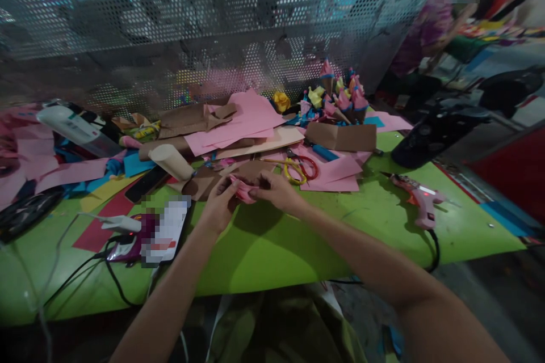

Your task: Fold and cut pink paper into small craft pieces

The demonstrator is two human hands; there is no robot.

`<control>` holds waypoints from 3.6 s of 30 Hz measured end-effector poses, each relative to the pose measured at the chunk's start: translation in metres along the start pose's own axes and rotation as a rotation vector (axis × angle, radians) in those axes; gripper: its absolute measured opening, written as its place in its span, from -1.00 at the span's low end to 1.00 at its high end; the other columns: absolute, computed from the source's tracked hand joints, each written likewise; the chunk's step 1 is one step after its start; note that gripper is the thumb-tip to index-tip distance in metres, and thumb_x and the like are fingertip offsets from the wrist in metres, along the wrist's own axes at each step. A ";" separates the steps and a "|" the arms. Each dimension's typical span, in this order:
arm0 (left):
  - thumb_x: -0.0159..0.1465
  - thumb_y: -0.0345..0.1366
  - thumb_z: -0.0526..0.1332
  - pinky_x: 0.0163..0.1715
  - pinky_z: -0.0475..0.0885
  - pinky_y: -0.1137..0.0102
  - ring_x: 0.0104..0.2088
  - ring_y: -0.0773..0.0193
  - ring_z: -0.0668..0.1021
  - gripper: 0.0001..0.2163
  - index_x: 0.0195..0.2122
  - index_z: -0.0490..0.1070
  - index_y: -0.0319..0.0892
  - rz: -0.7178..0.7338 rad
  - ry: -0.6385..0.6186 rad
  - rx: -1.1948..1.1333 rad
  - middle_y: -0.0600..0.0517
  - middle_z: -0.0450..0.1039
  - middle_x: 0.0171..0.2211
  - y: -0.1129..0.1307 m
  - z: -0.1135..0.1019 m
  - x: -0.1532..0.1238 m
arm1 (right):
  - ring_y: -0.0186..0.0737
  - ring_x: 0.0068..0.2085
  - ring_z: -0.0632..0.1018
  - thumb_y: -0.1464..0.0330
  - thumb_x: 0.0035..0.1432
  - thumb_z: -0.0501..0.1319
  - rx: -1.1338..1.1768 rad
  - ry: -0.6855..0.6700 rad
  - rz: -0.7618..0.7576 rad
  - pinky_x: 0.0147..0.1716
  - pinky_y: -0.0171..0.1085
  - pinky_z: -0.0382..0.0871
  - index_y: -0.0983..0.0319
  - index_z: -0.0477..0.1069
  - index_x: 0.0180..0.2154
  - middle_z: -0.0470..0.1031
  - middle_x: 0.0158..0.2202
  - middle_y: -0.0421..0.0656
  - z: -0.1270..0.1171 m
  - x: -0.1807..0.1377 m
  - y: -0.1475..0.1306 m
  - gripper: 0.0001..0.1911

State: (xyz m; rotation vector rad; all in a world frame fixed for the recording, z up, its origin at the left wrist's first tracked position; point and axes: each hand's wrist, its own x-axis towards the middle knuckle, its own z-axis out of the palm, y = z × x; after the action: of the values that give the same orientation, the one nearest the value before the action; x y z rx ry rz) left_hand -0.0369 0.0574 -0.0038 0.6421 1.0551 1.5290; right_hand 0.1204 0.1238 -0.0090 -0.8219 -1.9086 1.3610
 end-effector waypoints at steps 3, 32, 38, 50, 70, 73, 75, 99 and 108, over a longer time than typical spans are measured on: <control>-0.12 -0.20 0.52 -0.39 0.46 0.49 -0.41 0.39 0.54 -0.68 -0.37 0.52 -0.18 -0.012 0.029 -0.034 0.09 0.54 -0.39 -0.001 0.000 0.001 | -0.30 -0.40 0.31 0.19 -0.01 0.33 -0.032 0.010 -0.012 -0.38 -0.29 0.15 0.20 0.26 -0.45 0.32 -0.47 -0.28 0.000 0.000 0.003 -0.69; -0.01 -0.22 0.43 -0.27 0.44 0.39 -0.31 0.28 0.58 -0.77 -0.36 0.53 -0.18 0.039 0.106 0.031 0.00 0.60 -0.33 -0.001 -0.003 0.002 | -0.20 -0.34 0.48 0.30 0.13 0.25 -0.175 0.123 -0.163 -0.35 -0.25 0.32 0.18 0.34 -0.38 0.49 -0.39 -0.18 0.001 -0.004 0.001 -0.88; 0.01 -0.22 0.42 -0.31 0.43 0.40 -0.36 0.30 0.55 -0.80 -0.37 0.55 -0.18 0.052 0.097 0.244 0.02 0.56 -0.38 0.003 -0.006 0.002 | -0.10 -0.20 0.52 0.46 0.13 0.23 -0.464 0.123 -0.297 -0.24 -0.20 0.32 0.16 0.41 -0.35 0.54 -0.26 -0.12 -0.006 -0.008 -0.004 -0.92; -0.11 -0.27 0.47 -0.33 0.43 0.40 -0.47 0.36 0.51 -0.77 -0.46 0.49 -0.19 0.022 0.145 0.085 0.09 0.50 -0.50 0.003 -0.005 0.003 | 0.08 0.14 0.42 0.25 0.06 0.37 -0.497 0.016 -0.453 0.06 0.07 0.32 0.15 0.42 -0.29 0.46 0.07 0.01 -0.007 -0.007 -0.012 -0.80; 0.02 -0.19 0.45 -0.23 0.50 0.32 -0.32 0.24 0.60 -0.75 -0.36 0.51 -0.21 0.033 -0.048 0.232 -0.04 0.59 -0.35 -0.001 -0.003 -0.001 | -0.23 -0.40 0.55 0.19 0.07 0.30 0.119 0.268 -0.046 -0.40 -0.27 0.39 0.20 0.35 -0.43 0.53 -0.47 -0.20 -0.003 -0.003 -0.002 -0.76; 0.06 -0.18 0.42 -0.21 0.48 0.36 -0.30 0.28 0.59 -0.75 -0.31 0.51 -0.21 0.140 -0.075 0.425 -0.02 0.59 -0.35 -0.001 -0.002 -0.002 | -0.23 -0.39 0.56 0.23 0.06 0.31 0.105 0.277 -0.053 -0.38 -0.27 0.40 0.20 0.35 -0.43 0.52 -0.47 -0.21 -0.005 -0.002 0.002 -0.78; 0.06 -0.18 0.43 -0.24 0.47 0.39 -0.31 0.29 0.58 -0.75 -0.31 0.50 -0.21 0.197 -0.070 0.508 0.00 0.58 -0.36 -0.001 -0.002 -0.002 | -0.25 -0.40 0.55 0.24 0.06 0.31 0.078 0.286 -0.062 -0.38 -0.29 0.38 0.21 0.36 -0.43 0.51 -0.47 -0.22 -0.005 -0.003 0.003 -0.79; 0.13 -0.25 0.31 -0.32 0.50 0.37 -0.40 0.28 0.57 -0.87 -0.34 0.47 -0.19 0.236 -0.093 0.601 0.02 0.53 -0.42 -0.003 -0.007 0.000 | -0.23 -0.45 0.50 0.03 -0.12 0.40 0.072 0.120 0.096 -0.46 -0.29 0.31 0.25 0.44 -0.49 0.51 -0.52 -0.17 -0.002 -0.006 0.003 -0.58; 0.22 -0.12 0.25 -0.33 0.45 0.42 -0.32 0.28 0.57 -0.71 -0.10 0.45 -0.13 0.318 0.000 0.564 -0.02 0.55 -0.27 -0.006 -0.015 0.009 | -0.30 -0.53 0.41 0.14 -0.14 0.43 -0.032 0.441 -0.100 -0.51 -0.30 0.31 0.24 0.42 -0.55 0.40 -0.62 -0.22 -0.049 0.077 -0.091 -0.66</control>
State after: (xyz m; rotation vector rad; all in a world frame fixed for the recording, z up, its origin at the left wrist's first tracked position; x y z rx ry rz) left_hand -0.0490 0.0621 -0.0169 1.2468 1.4514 1.4935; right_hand 0.1021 0.1878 0.1014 -0.9401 -1.6050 0.9925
